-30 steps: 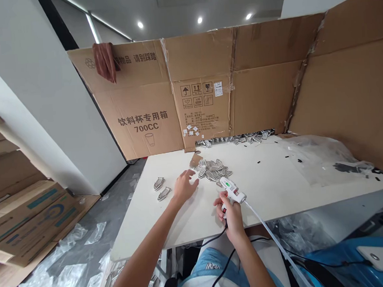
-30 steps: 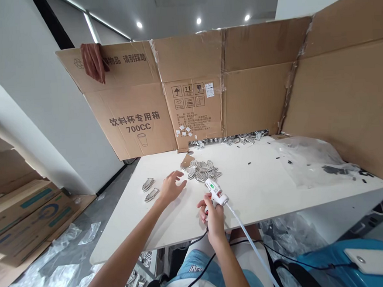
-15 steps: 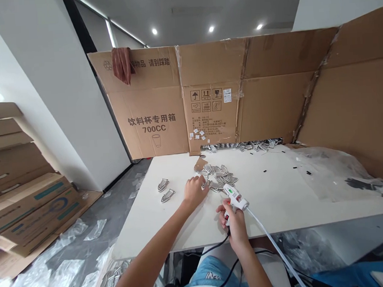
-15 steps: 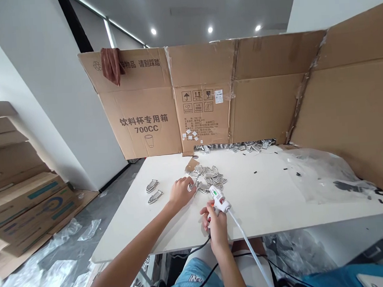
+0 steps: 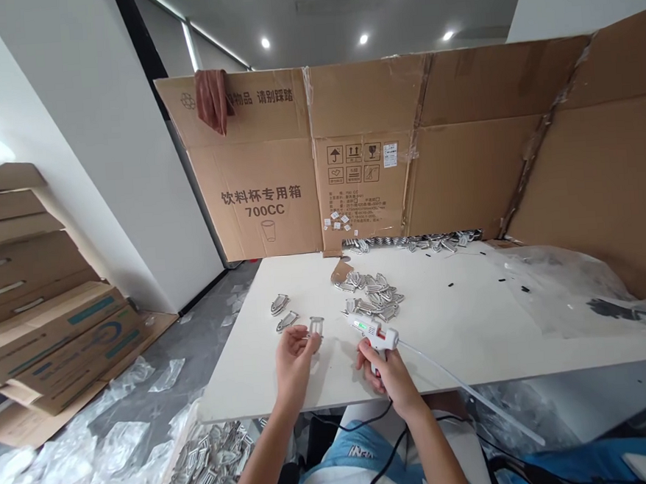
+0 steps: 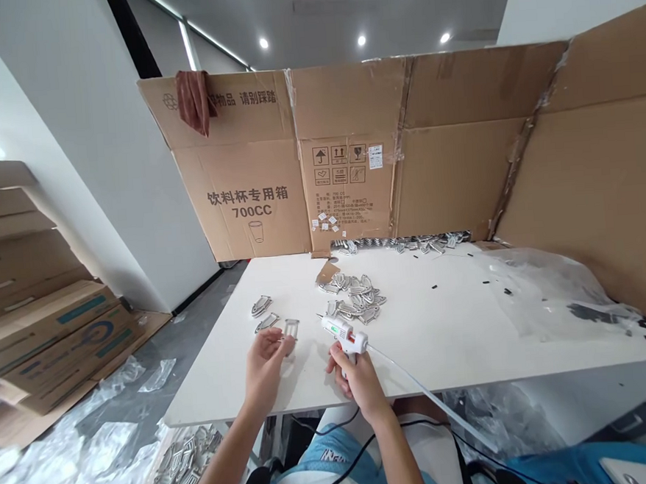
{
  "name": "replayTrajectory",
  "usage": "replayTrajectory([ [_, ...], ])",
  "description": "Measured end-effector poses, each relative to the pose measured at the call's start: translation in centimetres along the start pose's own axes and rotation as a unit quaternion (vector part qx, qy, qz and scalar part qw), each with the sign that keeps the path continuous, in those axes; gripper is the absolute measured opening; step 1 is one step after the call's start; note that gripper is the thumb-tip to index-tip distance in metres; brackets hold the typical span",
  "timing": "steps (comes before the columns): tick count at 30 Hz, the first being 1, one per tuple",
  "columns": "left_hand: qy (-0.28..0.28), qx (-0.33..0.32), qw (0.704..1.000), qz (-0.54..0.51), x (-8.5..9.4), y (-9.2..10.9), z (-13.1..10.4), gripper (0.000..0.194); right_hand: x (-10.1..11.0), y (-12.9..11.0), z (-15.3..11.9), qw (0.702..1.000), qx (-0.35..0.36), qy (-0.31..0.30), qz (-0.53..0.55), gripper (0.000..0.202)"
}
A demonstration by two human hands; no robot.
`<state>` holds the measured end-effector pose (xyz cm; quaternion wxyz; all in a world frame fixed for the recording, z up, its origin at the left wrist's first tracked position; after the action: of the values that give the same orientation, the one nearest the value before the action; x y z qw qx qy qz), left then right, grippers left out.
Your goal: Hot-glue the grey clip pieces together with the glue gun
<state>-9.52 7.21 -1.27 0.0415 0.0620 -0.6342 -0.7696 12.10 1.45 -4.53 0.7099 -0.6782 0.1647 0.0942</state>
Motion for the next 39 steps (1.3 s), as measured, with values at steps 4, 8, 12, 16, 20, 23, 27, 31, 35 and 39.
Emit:
replayTrajectory([
  [4,-0.017,0.011,1.000,0.023,-0.6,-0.4,0.0,0.056,-0.6,-0.3,-0.2,0.999,0.006,-0.017,-0.032,0.051],
  [8,-0.041,0.016,0.998,0.039,-1.0,-0.3,-0.1,0.052,-0.8,-0.5,-0.5,0.999,-0.009,-0.022,-0.049,0.053],
  [12,-0.040,0.001,0.998,0.055,-1.0,0.4,-0.4,0.043,-1.1,-0.3,-0.7,0.997,-0.013,-0.048,-0.053,0.050],
  [16,-0.077,-0.014,0.995,0.061,-1.7,0.8,-0.7,0.041,-1.3,0.2,-0.8,0.996,-0.021,-0.070,-0.055,0.045],
  [20,-0.092,-0.026,0.994,0.054,-1.9,0.7,-0.7,0.042,-1.3,0.2,-0.8,0.996,-0.017,-0.072,-0.049,0.046],
  [23,-0.098,-0.019,0.994,0.048,-2.0,0.5,-0.7,0.042,-1.3,0.3,-0.8,0.996,-0.017,-0.069,-0.051,0.047],
  [27,-0.104,-0.015,0.994,0.037,-2.1,0.6,-0.7,0.042,-1.3,0.5,-0.7,0.995,-0.024,-0.067,-0.064,0.046],
  [31,-0.099,-0.020,0.994,0.035,-2.0,0.9,-0.8,0.040,-1.2,0.5,-0.6,0.995,-0.030,-0.064,-0.067,0.047],
  [35,-0.100,-0.019,0.994,0.037,-2.1,0.9,-0.8,0.040,-1.1,0.5,-0.6,0.996,-0.037,-0.058,-0.057,0.046],
  [39,-0.101,-0.020,0.994,0.033,-2.1,0.7,-0.7,0.040,-1.2,0.3,-0.8,0.995,-0.029,-0.064,-0.072,0.044],
])
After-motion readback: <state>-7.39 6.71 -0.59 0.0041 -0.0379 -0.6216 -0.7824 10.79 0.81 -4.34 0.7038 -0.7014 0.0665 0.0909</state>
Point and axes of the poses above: each hand's wrist, its own z-axis towards the middle knuckle, its own x-axis out of the back of the hand, y = z × x, the point moved 8 cm from there along z, towards the middle knuckle, and after that the axes turned 2 degrees about z, right-handed, at the moved point
